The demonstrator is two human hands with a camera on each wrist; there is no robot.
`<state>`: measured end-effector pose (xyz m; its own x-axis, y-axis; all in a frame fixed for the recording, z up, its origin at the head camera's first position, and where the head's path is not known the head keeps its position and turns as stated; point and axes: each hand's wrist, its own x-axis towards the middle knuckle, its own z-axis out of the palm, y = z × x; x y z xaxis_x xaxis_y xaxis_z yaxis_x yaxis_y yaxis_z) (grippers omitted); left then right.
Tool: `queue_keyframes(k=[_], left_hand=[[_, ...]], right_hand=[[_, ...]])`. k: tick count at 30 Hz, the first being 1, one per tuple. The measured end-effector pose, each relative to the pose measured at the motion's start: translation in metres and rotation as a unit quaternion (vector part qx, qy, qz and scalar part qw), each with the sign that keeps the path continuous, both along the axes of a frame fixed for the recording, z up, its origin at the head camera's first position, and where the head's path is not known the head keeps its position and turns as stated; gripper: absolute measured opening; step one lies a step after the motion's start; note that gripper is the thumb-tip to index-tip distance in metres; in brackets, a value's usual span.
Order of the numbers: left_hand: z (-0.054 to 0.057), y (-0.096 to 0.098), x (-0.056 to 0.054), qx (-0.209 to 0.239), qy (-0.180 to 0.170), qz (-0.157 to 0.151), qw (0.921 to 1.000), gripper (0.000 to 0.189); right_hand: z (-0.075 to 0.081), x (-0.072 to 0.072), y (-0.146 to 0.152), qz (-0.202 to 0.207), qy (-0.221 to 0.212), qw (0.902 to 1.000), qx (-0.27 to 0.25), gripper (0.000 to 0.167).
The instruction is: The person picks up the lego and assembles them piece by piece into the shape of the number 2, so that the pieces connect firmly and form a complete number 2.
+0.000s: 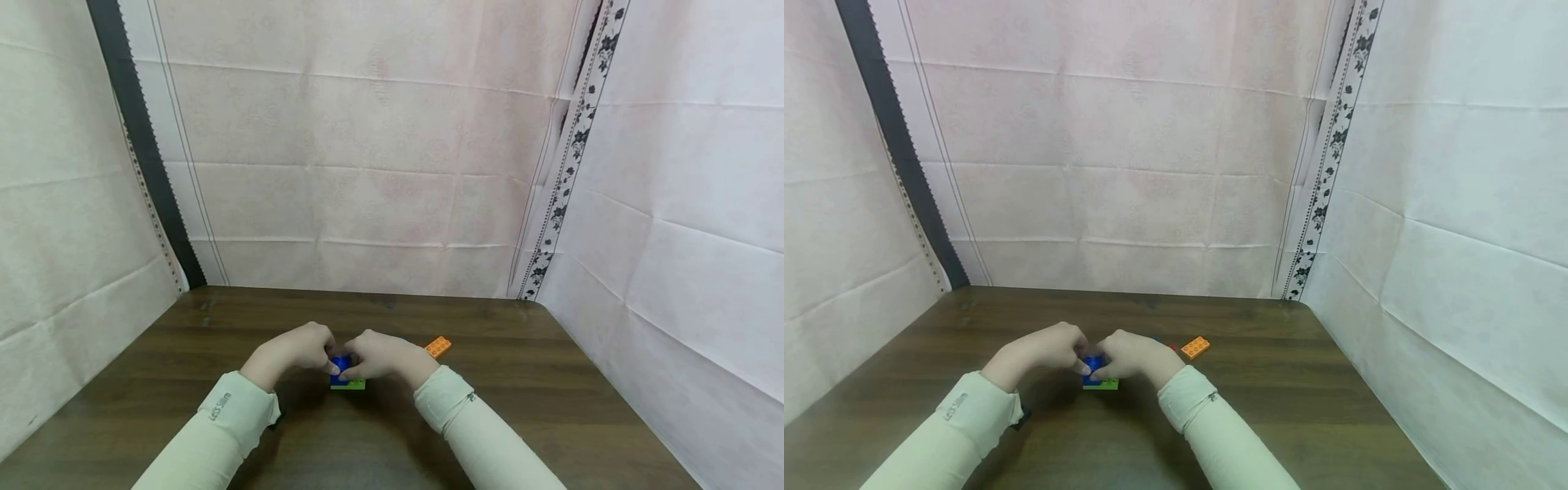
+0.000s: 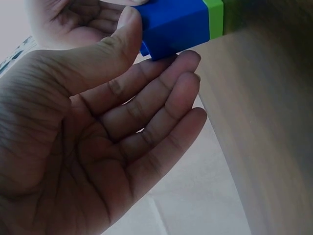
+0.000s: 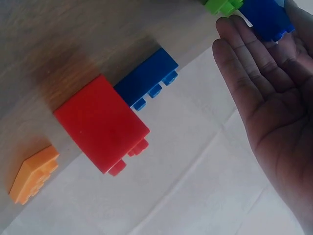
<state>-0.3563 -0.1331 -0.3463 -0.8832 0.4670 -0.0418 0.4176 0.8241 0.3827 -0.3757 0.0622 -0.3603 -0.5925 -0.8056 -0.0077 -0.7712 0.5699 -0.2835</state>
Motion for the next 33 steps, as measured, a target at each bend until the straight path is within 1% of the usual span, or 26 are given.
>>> queue_keyframes(k=[4, 6, 10, 15, 20, 23, 26, 30, 33], left_hand=[[0.0, 0.0, 0.0, 0.001, -0.002, 0.002, 1.0, 0.017], [0.0, 0.0, 0.0, 0.001, -0.002, 0.004, 1.0, 0.017], [0.001, 0.0, -0.001, 0.002, -0.004, 0.01, 0.9999, 0.021], [0.001, 0.0, -0.001, 0.001, -0.013, 0.02, 0.9997, 0.028], [0.001, 0.0, -0.003, -0.003, -0.014, 0.025, 0.9996, 0.03], [0.001, 0.001, -0.003, -0.005, -0.014, 0.027, 0.9995, 0.031], [0.0, 0.0, -0.004, -0.007, -0.013, 0.028, 0.9995, 0.032], [0.0, 0.0, -0.003, -0.009, -0.013, 0.029, 0.9994, 0.034], [0.0, 0.0, -0.003, -0.012, -0.012, 0.03, 0.9994, 0.035]], right_hand=[[0.003, 0.0, 0.003, -0.004, 0.002, 1.0, 0.007, 0.027], [0.006, 0.0, 0.005, -0.009, -0.005, 0.9999, 0.005, 0.026], [0.012, 0.0, 0.01, -0.017, -0.013, 0.9998, 0.003, 0.026], [0.019, -0.003, 0.018, -0.018, 0.006, 0.9998, 0.004, 0.032], [0.028, -0.006, 0.028, -0.03, 0.002, 0.9994, -0.014, 0.029], [0.031, -0.01, 0.034, -0.04, 0.016, 0.9989, -0.015, 0.027], [0.03, -0.016, 0.038, -0.056, 0.044, 0.9975, -0.005, 0.027], [0.022, -0.025, 0.044, -0.081, 0.074, 0.9938, 0.02, 0.036], [0.014, -0.029, 0.049, -0.103, 0.074, 0.9913, 0.033, 0.044]])
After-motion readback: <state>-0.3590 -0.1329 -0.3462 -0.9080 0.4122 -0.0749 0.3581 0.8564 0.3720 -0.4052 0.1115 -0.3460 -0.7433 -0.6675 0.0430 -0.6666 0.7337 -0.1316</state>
